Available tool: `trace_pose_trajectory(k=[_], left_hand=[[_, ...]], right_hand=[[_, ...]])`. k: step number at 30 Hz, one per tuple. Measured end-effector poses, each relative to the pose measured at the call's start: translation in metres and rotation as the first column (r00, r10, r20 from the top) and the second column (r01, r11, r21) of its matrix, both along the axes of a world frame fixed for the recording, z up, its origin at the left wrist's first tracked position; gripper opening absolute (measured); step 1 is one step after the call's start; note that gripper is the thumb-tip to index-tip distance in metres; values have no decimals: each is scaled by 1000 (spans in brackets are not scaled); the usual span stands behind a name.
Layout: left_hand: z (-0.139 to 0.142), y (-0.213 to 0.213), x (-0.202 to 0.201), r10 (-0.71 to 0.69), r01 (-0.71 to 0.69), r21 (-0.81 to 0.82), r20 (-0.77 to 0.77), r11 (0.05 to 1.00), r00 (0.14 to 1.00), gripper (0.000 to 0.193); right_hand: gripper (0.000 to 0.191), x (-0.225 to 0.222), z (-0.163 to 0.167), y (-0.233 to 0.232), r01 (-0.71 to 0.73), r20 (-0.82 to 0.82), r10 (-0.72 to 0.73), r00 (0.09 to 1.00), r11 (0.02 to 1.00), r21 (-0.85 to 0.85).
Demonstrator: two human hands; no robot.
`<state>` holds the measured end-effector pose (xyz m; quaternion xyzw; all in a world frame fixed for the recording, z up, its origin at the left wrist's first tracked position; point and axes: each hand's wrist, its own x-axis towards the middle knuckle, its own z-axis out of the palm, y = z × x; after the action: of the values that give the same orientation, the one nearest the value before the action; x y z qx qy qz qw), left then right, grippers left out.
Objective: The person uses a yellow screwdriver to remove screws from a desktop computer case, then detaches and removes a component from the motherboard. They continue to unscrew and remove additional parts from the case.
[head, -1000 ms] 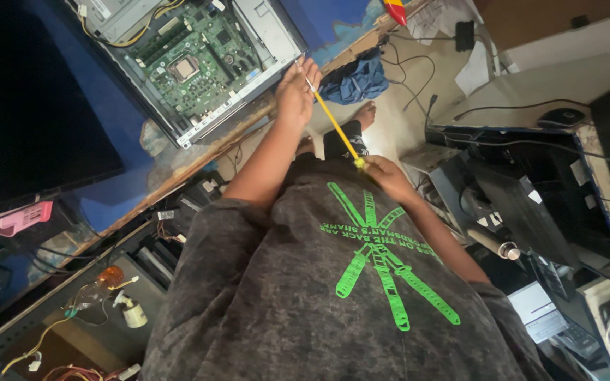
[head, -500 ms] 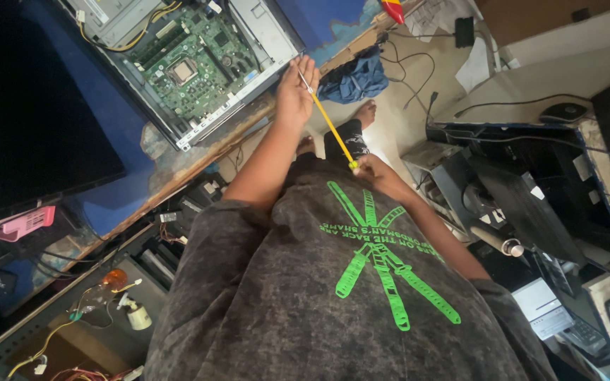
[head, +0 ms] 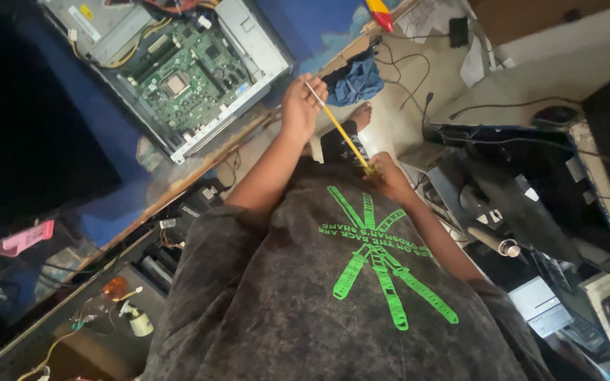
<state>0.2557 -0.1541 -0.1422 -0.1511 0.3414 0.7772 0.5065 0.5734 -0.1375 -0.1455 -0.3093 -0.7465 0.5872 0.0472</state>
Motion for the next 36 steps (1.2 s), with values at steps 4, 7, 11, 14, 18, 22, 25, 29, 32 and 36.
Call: trace_pose_trajectory(k=[4,7,11,14,18,22,25,29,32,36], left_hand=[[2,34,9,-164,152,-82,-163,985,973,38],[5,84,9,-274,210,-195,-403,958,873,33],[25,154,1,-396,122,-379,-833,917,388,21],[46,201,-8,-564,-33,-564,-825,825,-15,15],[58,256,-18,-682,-165,-670,-655,723,-325,12],[51,289,-21,-712,-264,-674,-566,690,-416,11],[46,303,-19,-704,-276,-669,-532,690,-469,10],[47,310,-15,-669,-287,-617,-574,733,-473,13],[49,302,-11,-634,-250,-585,-679,772,-369,12],[49,258,5,-440,-145,-430,-897,891,-47,11]], right_hand=[[31,33,5,11,117,18,-117,993,993,-8],[35,62,8,22,216,45,-212,976,964,-155],[35,89,10,39,364,197,-349,916,931,-40],[34,103,14,57,452,195,-422,885,881,-142],[35,111,23,83,519,278,-473,836,846,-123],[28,115,31,105,462,295,-455,840,886,52],[30,116,32,117,476,266,-471,841,878,50],[26,116,28,126,523,231,-508,830,852,-3],[21,118,29,129,450,186,-447,875,893,28],[22,117,29,129,311,296,-355,886,932,187]])
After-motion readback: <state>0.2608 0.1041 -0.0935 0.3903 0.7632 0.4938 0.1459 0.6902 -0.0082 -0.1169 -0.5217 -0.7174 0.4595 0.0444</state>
